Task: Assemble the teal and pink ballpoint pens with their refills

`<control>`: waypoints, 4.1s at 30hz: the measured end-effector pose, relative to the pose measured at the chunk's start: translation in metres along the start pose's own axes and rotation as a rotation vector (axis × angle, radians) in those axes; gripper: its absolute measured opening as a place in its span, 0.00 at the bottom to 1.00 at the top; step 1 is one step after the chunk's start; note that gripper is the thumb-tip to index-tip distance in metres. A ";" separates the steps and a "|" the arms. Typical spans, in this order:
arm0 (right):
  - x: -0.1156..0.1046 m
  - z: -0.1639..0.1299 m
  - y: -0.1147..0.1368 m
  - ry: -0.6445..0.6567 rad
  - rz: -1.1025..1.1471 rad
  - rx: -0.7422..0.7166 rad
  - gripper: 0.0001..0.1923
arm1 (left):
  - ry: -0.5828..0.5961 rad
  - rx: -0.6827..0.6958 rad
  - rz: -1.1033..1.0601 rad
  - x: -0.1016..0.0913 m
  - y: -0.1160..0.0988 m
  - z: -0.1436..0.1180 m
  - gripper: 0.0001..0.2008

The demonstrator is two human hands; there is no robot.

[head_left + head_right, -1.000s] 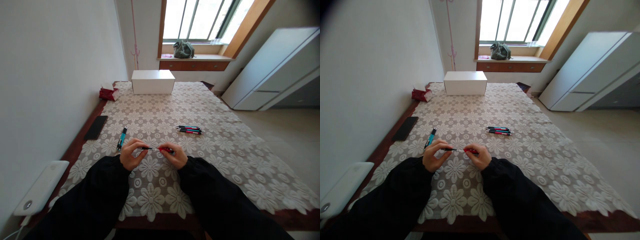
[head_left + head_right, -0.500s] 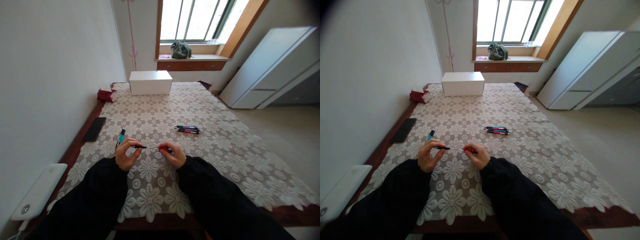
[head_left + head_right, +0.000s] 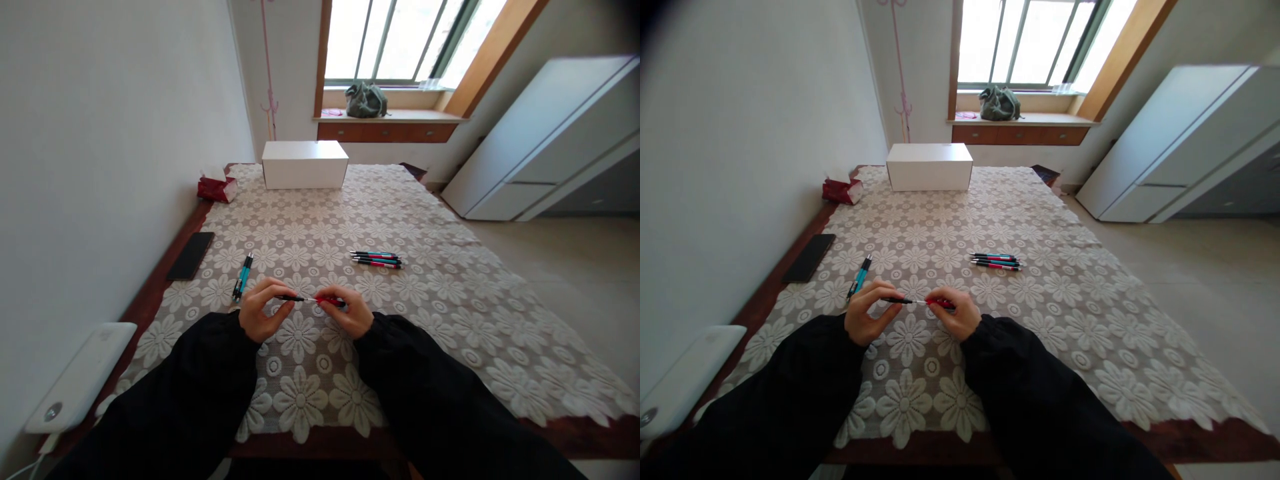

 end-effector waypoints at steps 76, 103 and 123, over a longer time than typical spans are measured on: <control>0.007 -0.004 0.001 0.099 0.023 -0.042 0.05 | 0.073 -0.102 0.096 0.005 0.018 -0.006 0.07; 0.007 -0.004 -0.001 0.100 0.003 -0.030 0.06 | 0.090 -0.091 0.056 0.006 0.014 -0.004 0.12; 0.007 -0.004 -0.003 0.097 0.020 -0.026 0.05 | 0.121 -0.127 0.052 0.006 0.020 -0.005 0.08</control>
Point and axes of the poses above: each hand's wrist, its own z-axis towards the middle knuckle, its own x-axis out of the palm, y = z × x, the point moved 2 cm from there along z, towards the middle knuckle, and after that the axes turned 10 degrees about -z, right-handed, at the moved point
